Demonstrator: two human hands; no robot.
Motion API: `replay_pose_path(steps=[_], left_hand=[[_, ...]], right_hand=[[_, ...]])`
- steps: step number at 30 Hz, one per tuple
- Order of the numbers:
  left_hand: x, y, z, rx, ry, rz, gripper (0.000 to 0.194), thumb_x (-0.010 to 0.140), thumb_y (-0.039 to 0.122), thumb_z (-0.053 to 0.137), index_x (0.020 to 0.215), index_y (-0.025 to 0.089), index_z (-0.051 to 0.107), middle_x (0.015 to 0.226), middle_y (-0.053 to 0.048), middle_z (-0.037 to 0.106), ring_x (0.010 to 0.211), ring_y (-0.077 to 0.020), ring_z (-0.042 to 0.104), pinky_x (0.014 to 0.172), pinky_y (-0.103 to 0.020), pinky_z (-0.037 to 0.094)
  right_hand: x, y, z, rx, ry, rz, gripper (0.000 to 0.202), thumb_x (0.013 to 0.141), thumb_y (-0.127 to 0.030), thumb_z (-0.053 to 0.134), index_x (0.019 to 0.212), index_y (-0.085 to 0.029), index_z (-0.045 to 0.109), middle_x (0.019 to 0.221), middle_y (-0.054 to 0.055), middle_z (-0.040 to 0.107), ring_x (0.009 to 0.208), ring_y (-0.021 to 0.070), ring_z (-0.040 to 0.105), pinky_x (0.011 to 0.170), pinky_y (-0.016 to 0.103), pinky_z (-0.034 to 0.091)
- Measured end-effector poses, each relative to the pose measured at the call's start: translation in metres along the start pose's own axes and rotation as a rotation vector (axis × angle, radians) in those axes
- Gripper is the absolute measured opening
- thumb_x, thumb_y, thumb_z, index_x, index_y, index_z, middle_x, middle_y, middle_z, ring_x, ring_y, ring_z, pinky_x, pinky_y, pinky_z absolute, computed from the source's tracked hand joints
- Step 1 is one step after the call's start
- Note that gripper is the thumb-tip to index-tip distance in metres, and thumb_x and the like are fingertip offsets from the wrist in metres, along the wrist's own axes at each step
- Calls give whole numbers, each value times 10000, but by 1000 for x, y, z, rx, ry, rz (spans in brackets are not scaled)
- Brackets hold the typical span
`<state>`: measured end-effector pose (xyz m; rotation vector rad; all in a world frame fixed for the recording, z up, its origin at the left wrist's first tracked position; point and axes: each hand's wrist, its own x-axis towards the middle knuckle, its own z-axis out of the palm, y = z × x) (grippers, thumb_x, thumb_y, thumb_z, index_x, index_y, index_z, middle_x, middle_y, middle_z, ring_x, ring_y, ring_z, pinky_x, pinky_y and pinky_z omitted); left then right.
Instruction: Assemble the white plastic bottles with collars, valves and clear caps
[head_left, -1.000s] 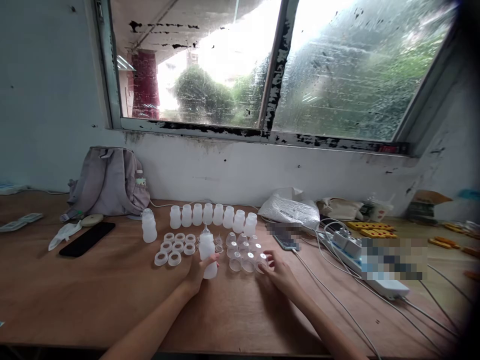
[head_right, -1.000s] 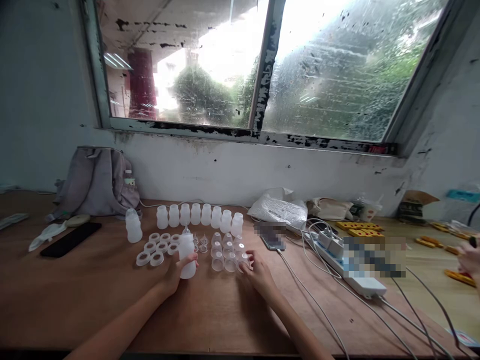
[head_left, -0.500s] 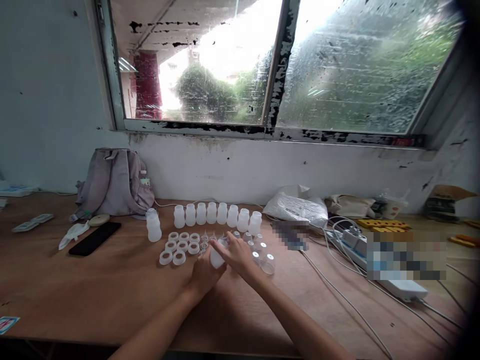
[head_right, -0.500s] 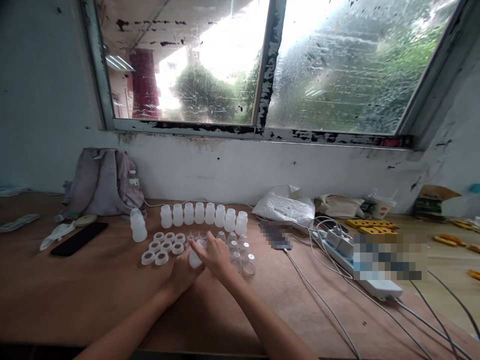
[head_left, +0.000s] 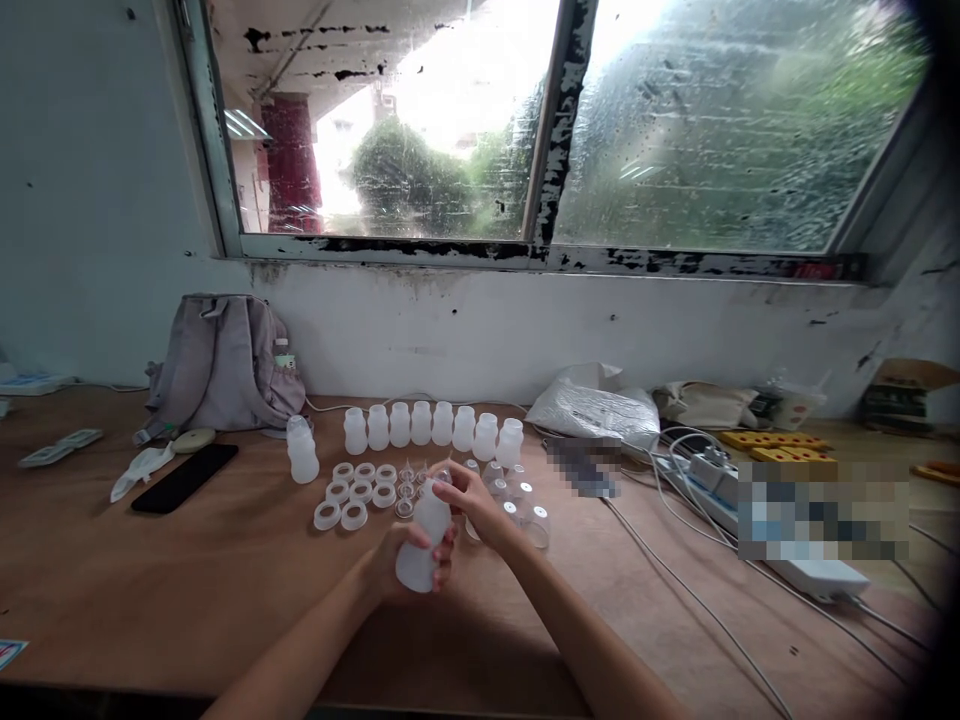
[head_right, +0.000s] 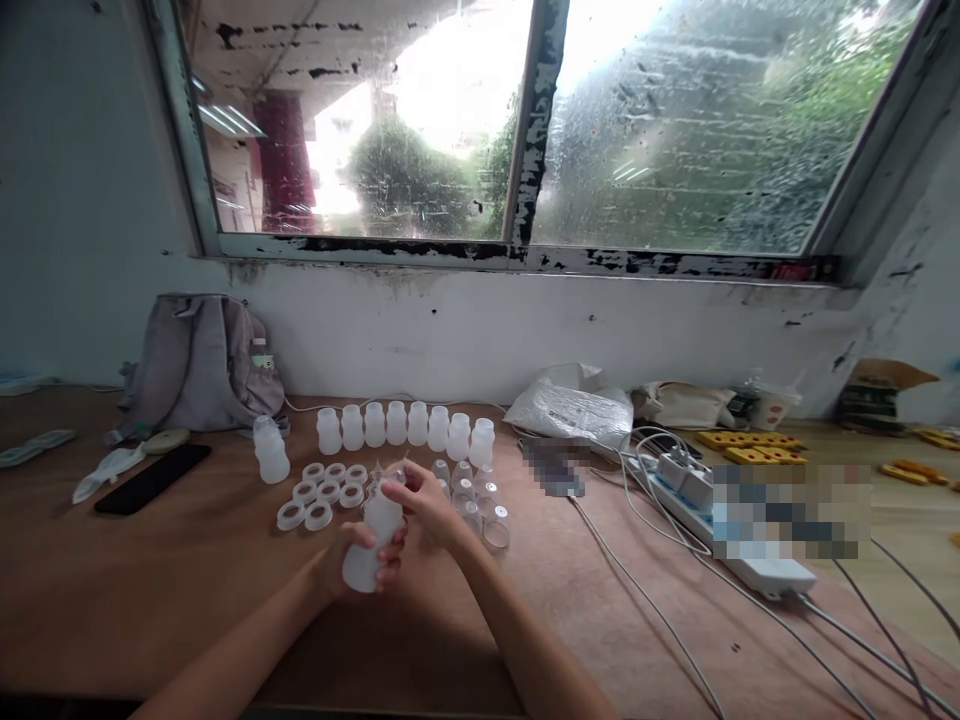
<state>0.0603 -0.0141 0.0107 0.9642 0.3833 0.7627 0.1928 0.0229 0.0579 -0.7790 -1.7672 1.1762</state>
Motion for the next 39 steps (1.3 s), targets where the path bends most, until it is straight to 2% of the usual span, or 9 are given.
replay_pose_path(steps=[2,6,8,14,22,26,29,32,39], left_hand=[[-3,2,-5,-237,-140,-5,242,563,247,488,783,145,502,551,46,410,443,-87,460,423,-207,363],[-4,5,-12,-332,-244,82,262,592,279,528,812,139,510,536,48,414,434,-85,460,401,-192,364],[-4,5,-12,-293,-226,67,319,628,310,539,893,136,509,561,36,450,447,-99,484,404,-200,373],[0,0,-8,-155,-56,29,374,772,423,448,1032,154,464,668,0,505,475,-124,533,432,-238,398],[-1,0,-12,-119,-78,2,426,723,483,485,1000,160,466,649,19,469,447,-106,502,421,-235,379],[-1,1,-12,-93,-30,14,454,724,496,474,1036,167,449,670,15,471,454,-102,495,428,-233,364],[0,1,-11,-83,-8,19,446,739,475,471,1047,153,450,677,6,477,468,-111,507,438,-242,372],[1,2,-10,-68,11,8,425,753,458,471,1042,147,458,680,1,486,478,-121,524,442,-248,388],[2,2,-9,-42,30,-5,519,773,565,392,1061,139,467,676,-14,524,465,-138,547,415,-255,414]], right_hand=[[3,2,-6,108,-36,-9,277,688,-407,602,874,-217,522,598,-47,434,516,87,391,437,198,274],[8,10,-19,157,178,-36,293,666,-410,633,850,-215,515,557,-65,376,477,71,334,416,192,254],[8,11,-22,231,179,33,290,696,-467,583,787,-204,502,566,-60,380,449,62,316,396,193,241],[1,3,-18,326,-79,131,314,690,-497,576,757,-199,504,601,-46,443,450,62,386,399,192,253],[2,4,-25,477,-158,176,300,646,-343,629,902,-187,605,687,4,548,539,102,469,485,236,360],[2,3,-26,571,-115,145,406,647,-289,600,1045,-226,556,965,51,588,713,151,522,524,247,398],[4,7,-24,581,-30,149,198,704,-332,576,851,-199,594,800,24,586,638,119,503,522,229,383],[5,15,-23,545,3,155,202,685,-356,623,655,-168,555,603,-26,487,520,82,433,503,221,347],[8,18,-26,529,93,129,227,639,-334,656,788,-166,622,669,-7,530,574,93,452,561,236,347]])
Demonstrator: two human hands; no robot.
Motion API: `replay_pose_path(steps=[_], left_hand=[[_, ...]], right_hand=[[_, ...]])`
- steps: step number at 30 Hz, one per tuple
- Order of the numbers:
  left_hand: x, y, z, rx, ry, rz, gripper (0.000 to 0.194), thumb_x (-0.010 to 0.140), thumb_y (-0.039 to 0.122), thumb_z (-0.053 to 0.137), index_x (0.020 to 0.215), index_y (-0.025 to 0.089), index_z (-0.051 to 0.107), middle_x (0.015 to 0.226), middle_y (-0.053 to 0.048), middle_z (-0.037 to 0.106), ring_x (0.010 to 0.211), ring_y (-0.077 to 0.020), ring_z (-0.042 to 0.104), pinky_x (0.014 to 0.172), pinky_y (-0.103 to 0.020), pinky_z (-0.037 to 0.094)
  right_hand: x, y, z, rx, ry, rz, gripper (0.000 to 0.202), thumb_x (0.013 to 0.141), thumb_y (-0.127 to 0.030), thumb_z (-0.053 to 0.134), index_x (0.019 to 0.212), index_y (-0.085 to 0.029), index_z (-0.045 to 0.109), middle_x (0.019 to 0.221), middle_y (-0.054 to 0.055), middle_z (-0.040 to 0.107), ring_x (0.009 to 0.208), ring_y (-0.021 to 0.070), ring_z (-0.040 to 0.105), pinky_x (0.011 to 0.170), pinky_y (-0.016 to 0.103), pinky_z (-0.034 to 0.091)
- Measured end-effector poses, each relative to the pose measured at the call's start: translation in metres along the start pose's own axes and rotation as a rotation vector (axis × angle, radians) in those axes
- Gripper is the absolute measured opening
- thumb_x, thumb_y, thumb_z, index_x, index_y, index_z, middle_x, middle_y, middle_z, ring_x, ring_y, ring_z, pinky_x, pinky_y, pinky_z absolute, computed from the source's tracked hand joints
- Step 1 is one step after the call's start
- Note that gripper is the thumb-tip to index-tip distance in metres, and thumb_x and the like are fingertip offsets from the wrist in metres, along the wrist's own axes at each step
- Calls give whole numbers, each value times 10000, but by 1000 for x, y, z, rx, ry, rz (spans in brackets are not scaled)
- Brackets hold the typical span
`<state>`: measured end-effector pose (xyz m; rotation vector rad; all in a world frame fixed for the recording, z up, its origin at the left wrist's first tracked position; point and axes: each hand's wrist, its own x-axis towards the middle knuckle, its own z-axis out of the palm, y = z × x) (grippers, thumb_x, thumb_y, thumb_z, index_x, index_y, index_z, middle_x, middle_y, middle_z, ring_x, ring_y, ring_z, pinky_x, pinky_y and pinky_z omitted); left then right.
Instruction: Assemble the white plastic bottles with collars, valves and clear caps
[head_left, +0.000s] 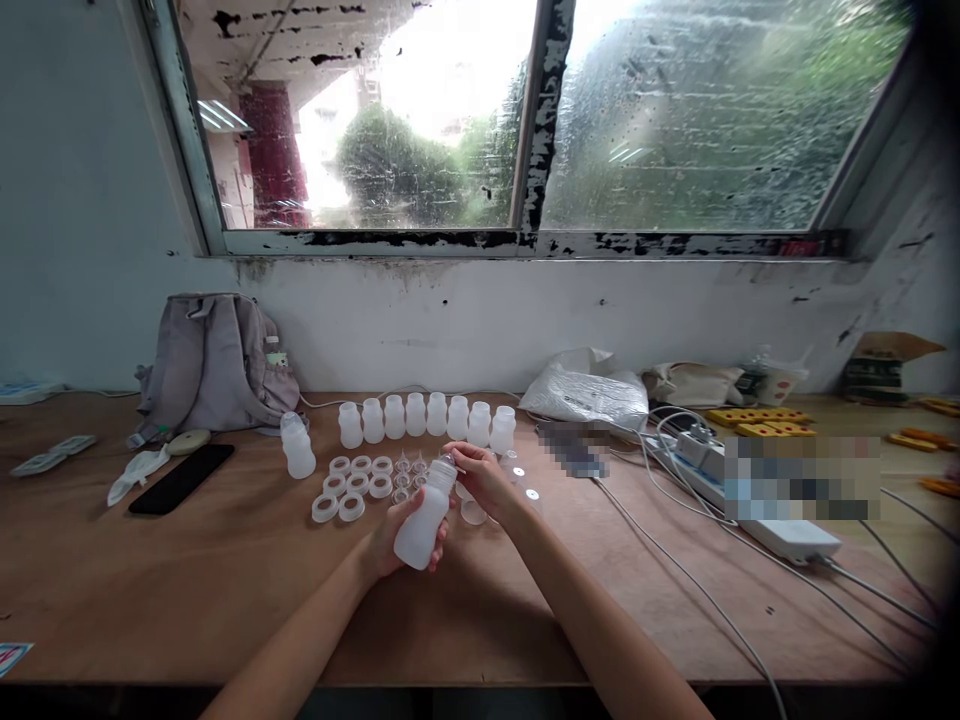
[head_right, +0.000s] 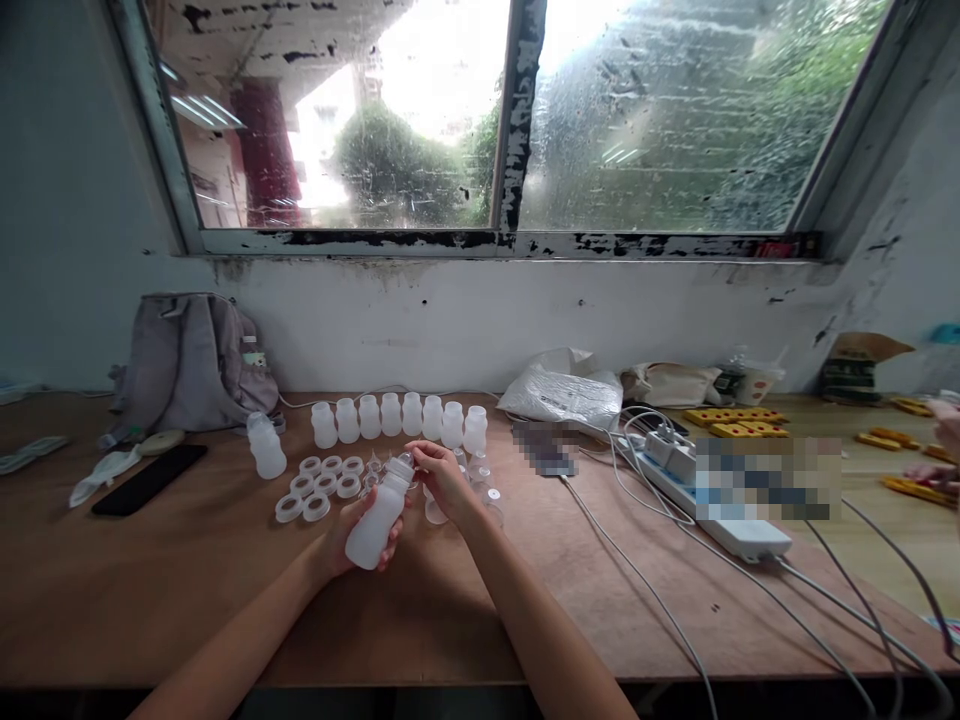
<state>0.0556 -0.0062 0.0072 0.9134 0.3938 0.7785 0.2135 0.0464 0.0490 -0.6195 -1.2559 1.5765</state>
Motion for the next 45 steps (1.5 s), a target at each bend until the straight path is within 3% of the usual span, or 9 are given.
replay_pose_path(steps=[3,7,13,17,25,29,31,36,45], left_hand=[[1,-1,3,16,44,7,544,774,580,377,1071,134,472,682,-28,540,480,-139,548,425,-255,418],[2,-1,10,112,213,109,472,772,504,454,1055,128,488,759,-63,574,577,-141,553,515,-258,429],[7,2,17,499,420,348,466,667,395,641,1035,149,495,925,-55,572,826,-169,524,693,-244,397],[11,-2,10,706,515,427,454,635,389,663,972,149,476,855,-31,545,787,-164,511,682,-251,392],[11,-8,3,990,673,526,574,498,348,753,945,210,422,904,-22,527,833,-211,514,729,-322,401],[3,-4,10,1158,654,727,757,517,343,754,1143,218,347,1174,-99,402,1049,-247,438,867,-375,367],[-5,3,13,1329,626,800,629,609,345,698,1146,224,393,1210,-106,386,1111,-257,396,924,-401,323],[-22,26,8,1660,435,780,264,743,286,576,1005,257,561,971,-63,583,1008,-235,477,953,-417,283],[-31,34,-8,1825,386,694,349,774,287,534,1120,240,522,1050,-93,576,1018,-259,480,914,-420,333]], right_hand=[[0,-1,0,32,55,-28,195,635,-309,647,772,-173,620,664,-7,527,572,97,455,548,235,348],[0,0,1,29,102,-40,165,633,-298,624,749,-182,612,659,-8,526,561,99,452,529,234,344],[-1,3,6,-33,43,-54,113,603,-212,577,691,-173,636,653,-5,543,572,99,449,555,237,349],[-4,1,11,-125,45,-86,155,651,-282,597,744,-171,653,686,7,560,607,108,457,573,237,353],[0,0,1,-168,280,-234,301,662,-436,604,811,-177,633,713,12,572,616,122,474,562,240,358],[2,2,-4,-160,287,-207,297,656,-430,612,802,-172,633,704,12,566,612,123,476,553,235,355],[2,4,-5,-165,288,-192,282,659,-421,611,786,-171,636,695,9,557,610,119,471,550,230,351],[3,5,-7,-154,318,-176,255,647,-399,617,748,-165,636,674,-1,541,599,108,455,533,217,335],[5,4,-9,-161,331,-157,266,644,-397,612,749,-155,640,673,3,545,591,107,462,531,220,337]])
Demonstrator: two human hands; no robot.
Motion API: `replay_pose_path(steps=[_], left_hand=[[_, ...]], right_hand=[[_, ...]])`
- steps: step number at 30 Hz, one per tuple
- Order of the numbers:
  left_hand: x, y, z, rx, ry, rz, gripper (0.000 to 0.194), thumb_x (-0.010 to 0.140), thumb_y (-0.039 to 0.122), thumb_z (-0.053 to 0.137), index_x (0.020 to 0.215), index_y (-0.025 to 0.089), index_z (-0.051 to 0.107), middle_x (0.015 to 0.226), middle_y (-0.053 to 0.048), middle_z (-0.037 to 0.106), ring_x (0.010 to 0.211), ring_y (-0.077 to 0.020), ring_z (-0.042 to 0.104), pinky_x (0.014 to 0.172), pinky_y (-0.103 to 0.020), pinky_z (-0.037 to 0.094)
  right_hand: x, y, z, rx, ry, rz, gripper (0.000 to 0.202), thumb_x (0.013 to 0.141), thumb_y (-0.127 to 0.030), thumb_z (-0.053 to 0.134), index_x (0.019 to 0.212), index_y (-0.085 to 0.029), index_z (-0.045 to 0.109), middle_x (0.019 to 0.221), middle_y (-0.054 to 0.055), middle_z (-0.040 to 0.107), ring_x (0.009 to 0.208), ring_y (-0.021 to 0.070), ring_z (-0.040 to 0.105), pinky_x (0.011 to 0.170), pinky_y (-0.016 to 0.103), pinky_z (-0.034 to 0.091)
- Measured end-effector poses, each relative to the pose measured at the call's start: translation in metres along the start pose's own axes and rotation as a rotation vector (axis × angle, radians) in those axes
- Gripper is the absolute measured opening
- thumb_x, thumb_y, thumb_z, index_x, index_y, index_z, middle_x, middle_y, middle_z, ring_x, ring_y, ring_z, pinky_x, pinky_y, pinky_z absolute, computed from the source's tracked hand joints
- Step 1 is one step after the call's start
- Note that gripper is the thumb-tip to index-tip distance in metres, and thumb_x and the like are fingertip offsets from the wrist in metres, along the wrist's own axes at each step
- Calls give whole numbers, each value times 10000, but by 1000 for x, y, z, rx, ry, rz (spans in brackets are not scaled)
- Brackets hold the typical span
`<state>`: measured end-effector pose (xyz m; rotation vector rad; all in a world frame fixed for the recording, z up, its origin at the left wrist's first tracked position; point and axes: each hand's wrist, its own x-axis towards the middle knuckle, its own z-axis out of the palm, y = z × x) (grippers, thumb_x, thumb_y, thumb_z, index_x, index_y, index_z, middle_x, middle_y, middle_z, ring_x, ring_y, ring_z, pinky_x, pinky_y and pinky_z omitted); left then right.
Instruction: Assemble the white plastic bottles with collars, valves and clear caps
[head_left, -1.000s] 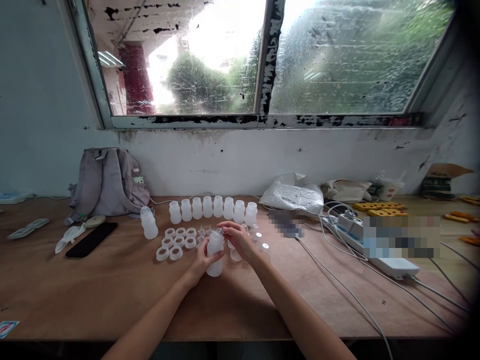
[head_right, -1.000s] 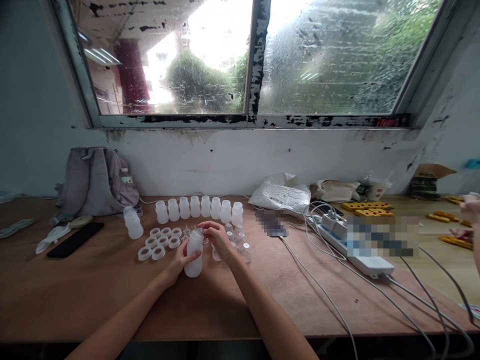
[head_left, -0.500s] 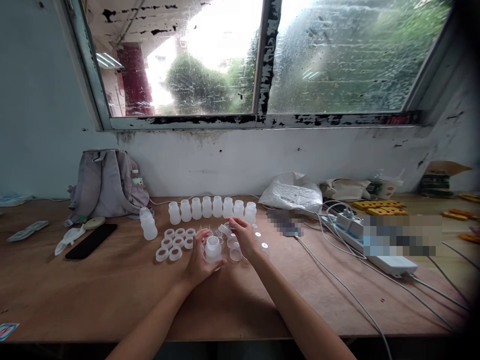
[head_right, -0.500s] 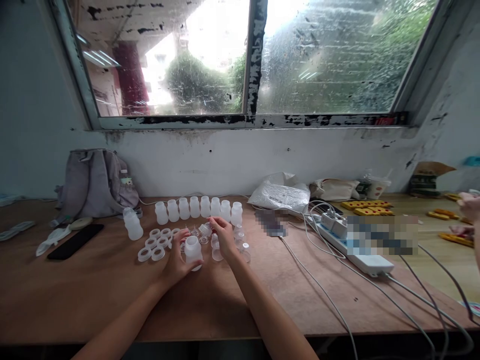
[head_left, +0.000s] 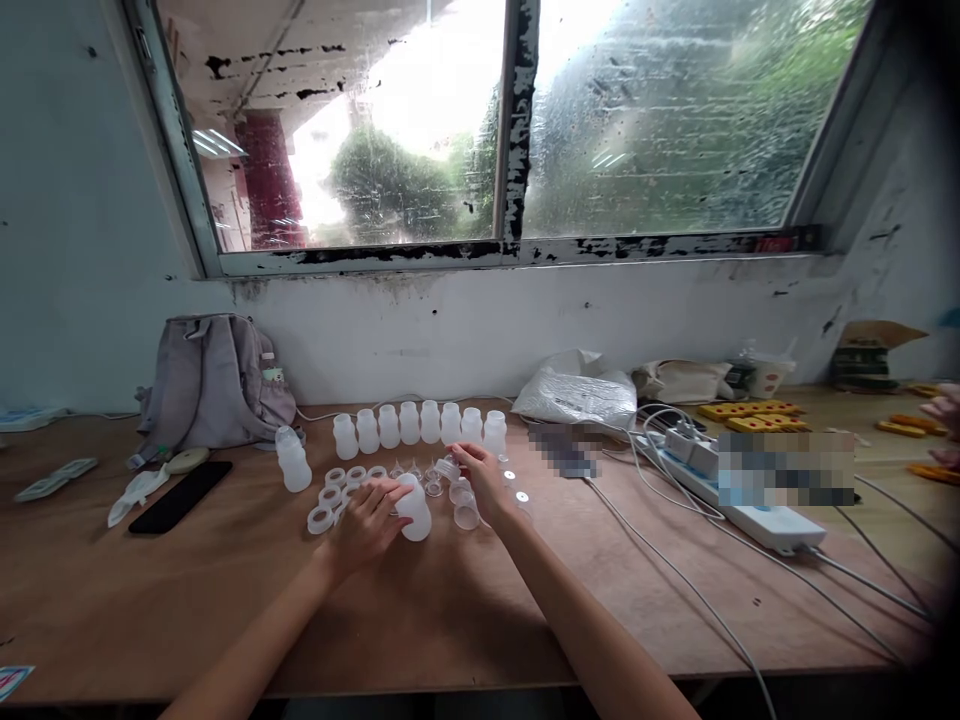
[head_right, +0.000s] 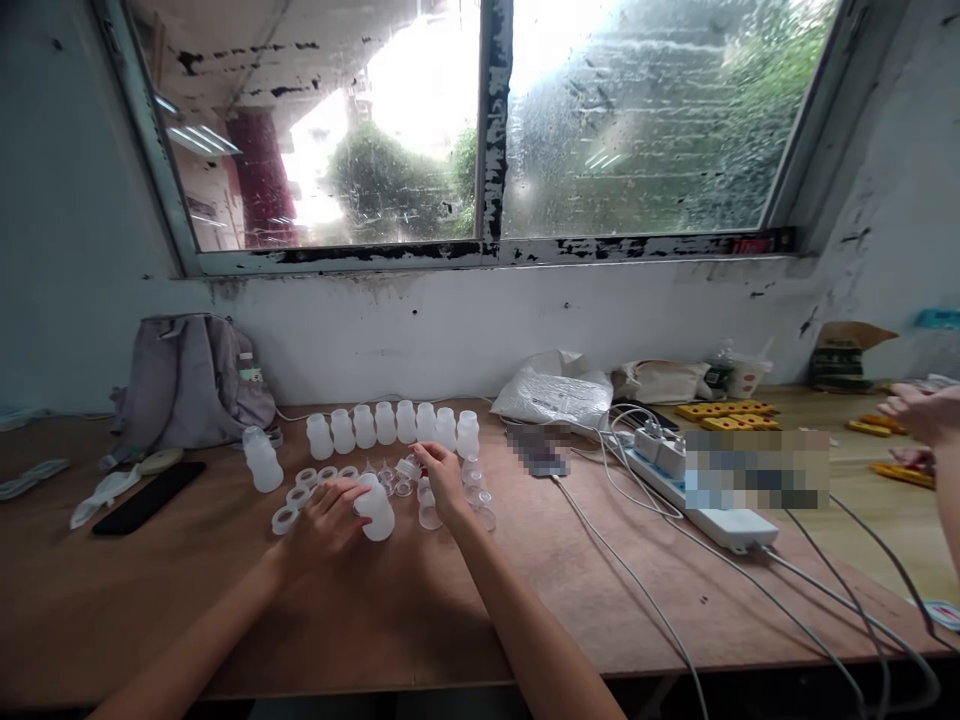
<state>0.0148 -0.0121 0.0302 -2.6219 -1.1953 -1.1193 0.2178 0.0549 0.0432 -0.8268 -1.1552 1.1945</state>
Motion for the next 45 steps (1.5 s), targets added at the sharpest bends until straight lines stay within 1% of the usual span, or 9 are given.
replay_pose_path(steps=[5,9,11,14,17,20,24,33,45], left_hand=[[2,4,-9,201,90,191,328,807,221,497,1135,226,481,975,-68,593,941,-208,517,861,-374,399],[14,-1,-38,372,161,265,329,804,222,512,1129,198,462,971,-69,591,942,-193,524,851,-348,419],[22,-11,-56,451,150,225,317,810,236,502,1120,183,466,986,-76,592,943,-197,527,847,-347,422],[32,-37,-79,535,73,86,223,832,224,446,1034,164,521,901,-75,616,851,-202,555,771,-339,449],[40,-64,-94,590,-32,-86,197,830,180,409,976,157,540,888,-80,623,841,-211,566,736,-320,453],[48,-82,-102,644,-163,-234,202,827,153,387,975,164,523,937,-75,614,868,-205,571,740,-293,441],[58,-96,-103,700,-298,-370,217,815,118,373,980,172,502,984,-72,596,856,-203,587,698,-275,433],[62,-129,-82,734,-432,-482,250,760,30,390,952,167,473,958,-92,577,837,-211,591,663,-292,427],[61,-134,-75,727,-453,-521,277,753,7,366,958,183,429,975,-85,548,836,-209,582,657,-309,429]], right_hand=[[-2,-2,-1,-3,-7,-4,271,643,-404,612,743,-154,638,656,0,539,582,105,454,517,214,330],[-2,-5,-1,-1,17,18,273,627,-400,616,728,-148,640,643,5,540,573,108,452,507,214,326],[-2,-5,0,-2,20,19,263,623,-389,618,719,-145,642,635,3,536,568,106,449,509,215,327],[-2,-4,1,-7,12,8,243,632,-372,611,711,-145,642,627,-1,529,558,99,441,510,213,325],[-2,-2,1,-25,3,1,230,644,-363,600,705,-145,639,622,-3,524,548,96,434,498,210,318],[-2,1,0,-58,-8,-15,225,655,-361,590,700,-146,636,618,-5,520,541,92,426,496,208,318],[-2,3,0,-87,-31,-25,214,659,-352,580,692,-146,629,620,-4,520,541,92,423,488,206,316],[-7,-4,5,-171,-53,-6,218,663,-355,560,690,-146,615,605,-4,527,524,97,427,480,215,326],[-11,-6,10,-264,-102,-44,224,667,-360,552,667,-147,621,577,-4,526,503,100,426,473,221,336]])
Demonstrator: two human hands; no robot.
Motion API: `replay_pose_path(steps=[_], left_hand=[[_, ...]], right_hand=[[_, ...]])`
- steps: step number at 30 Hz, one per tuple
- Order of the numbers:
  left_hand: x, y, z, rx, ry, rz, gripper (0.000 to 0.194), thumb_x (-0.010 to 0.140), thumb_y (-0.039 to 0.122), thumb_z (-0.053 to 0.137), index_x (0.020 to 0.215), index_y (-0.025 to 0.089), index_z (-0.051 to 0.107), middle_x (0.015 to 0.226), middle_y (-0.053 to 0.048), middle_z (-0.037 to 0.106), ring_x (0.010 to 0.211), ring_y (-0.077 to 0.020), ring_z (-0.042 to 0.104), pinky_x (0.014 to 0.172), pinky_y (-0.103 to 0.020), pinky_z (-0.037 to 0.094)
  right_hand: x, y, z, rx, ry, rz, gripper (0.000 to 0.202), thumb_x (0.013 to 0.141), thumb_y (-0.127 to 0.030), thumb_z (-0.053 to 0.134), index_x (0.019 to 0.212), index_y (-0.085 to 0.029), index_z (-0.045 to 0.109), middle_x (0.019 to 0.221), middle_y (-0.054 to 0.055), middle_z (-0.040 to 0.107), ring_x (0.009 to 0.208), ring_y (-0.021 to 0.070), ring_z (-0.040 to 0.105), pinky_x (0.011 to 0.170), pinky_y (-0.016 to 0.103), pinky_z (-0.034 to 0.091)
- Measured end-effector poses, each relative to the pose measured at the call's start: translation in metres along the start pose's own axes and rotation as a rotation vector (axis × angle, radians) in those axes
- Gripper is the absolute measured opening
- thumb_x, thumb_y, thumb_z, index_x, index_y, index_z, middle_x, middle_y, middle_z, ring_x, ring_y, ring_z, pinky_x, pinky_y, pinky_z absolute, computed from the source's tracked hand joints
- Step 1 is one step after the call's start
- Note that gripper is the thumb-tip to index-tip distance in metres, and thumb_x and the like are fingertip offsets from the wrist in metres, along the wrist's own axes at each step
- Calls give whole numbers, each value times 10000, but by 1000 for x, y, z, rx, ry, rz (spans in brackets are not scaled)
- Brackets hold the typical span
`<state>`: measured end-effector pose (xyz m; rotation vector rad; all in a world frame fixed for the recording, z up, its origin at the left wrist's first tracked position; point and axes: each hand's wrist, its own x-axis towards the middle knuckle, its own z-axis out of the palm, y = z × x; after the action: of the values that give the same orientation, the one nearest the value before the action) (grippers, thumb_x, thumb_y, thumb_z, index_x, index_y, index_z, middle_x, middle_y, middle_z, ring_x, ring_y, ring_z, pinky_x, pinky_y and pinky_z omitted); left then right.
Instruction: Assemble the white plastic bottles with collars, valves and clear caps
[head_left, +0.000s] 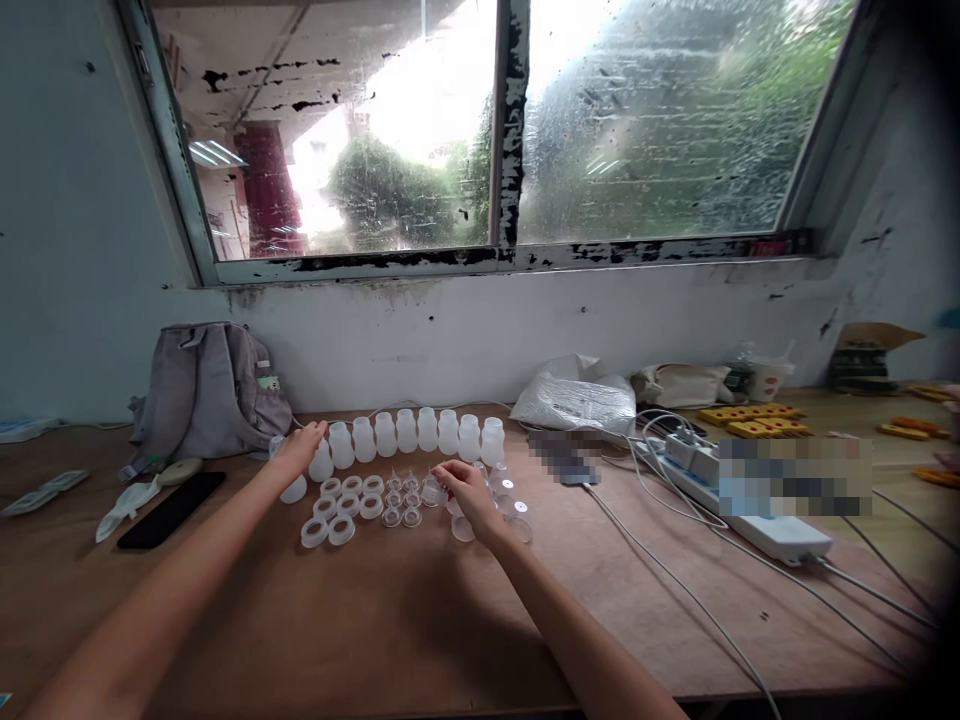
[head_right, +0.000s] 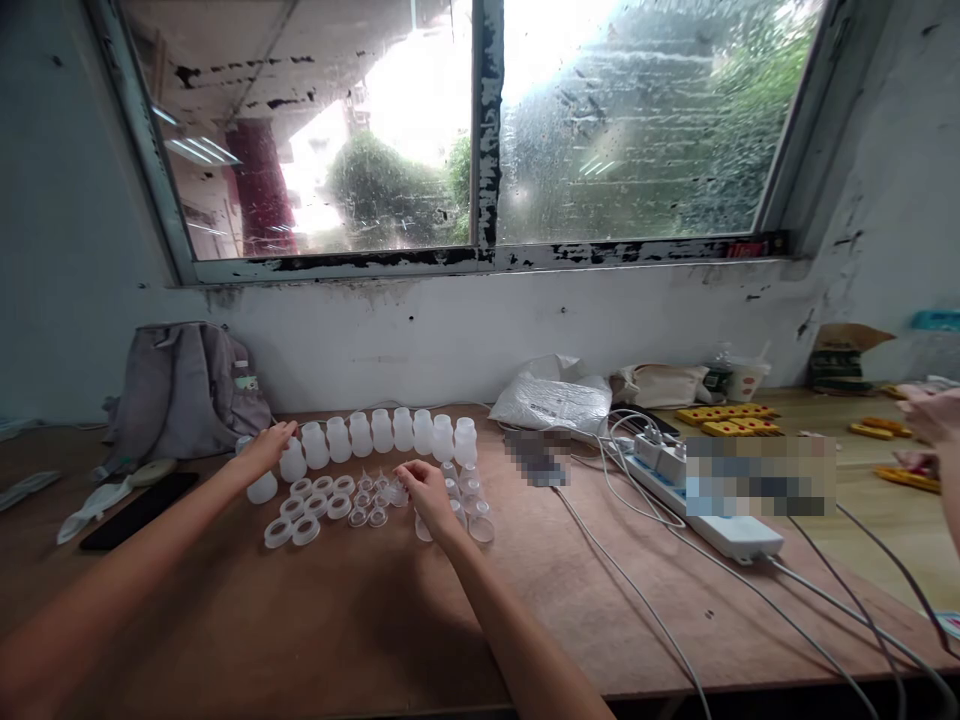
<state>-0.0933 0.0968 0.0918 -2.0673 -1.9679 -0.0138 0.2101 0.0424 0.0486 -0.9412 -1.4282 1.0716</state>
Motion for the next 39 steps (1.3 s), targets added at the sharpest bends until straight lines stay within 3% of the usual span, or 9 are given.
replay_pose_path(steps=[6,10,12,15,18,21,28,32,39], left_hand=[[-2,0,-5,-51,67,16,278,737,25,434,975,168,440,983,-97,549,884,-221,560,719,-336,430],[-7,19,-19,-114,179,82,236,786,151,469,1019,185,445,1085,-89,513,1051,-211,468,878,-336,373],[-16,41,-25,-190,239,155,213,818,238,448,1026,193,454,1069,-62,529,1051,-184,468,911,-303,361],[-40,90,-26,-582,378,335,239,818,323,453,1020,197,481,1003,-56,565,961,-192,529,842,-324,427],[-68,139,-16,-751,424,437,377,779,356,514,1116,204,437,1040,-73,549,980,-204,528,844,-341,441],[-86,168,0,-833,497,425,386,773,316,526,1130,219,414,1077,-81,535,1018,-215,516,862,-364,440],[-88,161,31,-827,596,394,311,794,296,499,1084,207,427,1016,-79,560,973,-209,543,832,-364,461],[-90,155,36,-829,591,391,303,779,293,515,1066,214,457,991,-73,577,942,-210,557,820,-357,465],[-90,153,37,-878,545,391,320,739,284,572,1039,216,484,986,-63,592,927,-205,561,813,-342,464]], right_hand=[[0,1,0,-22,-16,-18,238,673,-374,550,670,-147,625,568,-4,519,502,99,419,468,218,334],[-1,1,2,-68,3,-75,255,686,-400,548,660,-155,611,585,7,531,531,115,433,490,229,337],[-1,0,2,-110,47,-134,269,697,-422,546,637,-163,584,589,10,529,553,125,439,510,235,342],[-2,0,3,-139,138,-201,306,708,-460,543,593,-181,500,572,-3,485,543,119,415,511,235,336],[-1,3,3,-131,170,-217,326,715,-475,542,591,-196,427,558,-24,429,515,109,386,490,230,326],[-1,7,4,-148,125,-221,313,737,-466,522,609,-199,417,564,-25,425,510,112,395,479,233,329],[-11,17,12,-483,-2,-341,174,753,-365,523,765,-194,495,582,-19,478,525,121,443,515,232,328],[-15,25,17,-629,-19,-385,105,784,-295,462,781,-194,493,632,5,519,570,134,471,552,237,333],[-14,26,18,-602,-79,-403,62,786,-186,403,758,-199,457,672,13,514,613,142,468,573,238,344]])
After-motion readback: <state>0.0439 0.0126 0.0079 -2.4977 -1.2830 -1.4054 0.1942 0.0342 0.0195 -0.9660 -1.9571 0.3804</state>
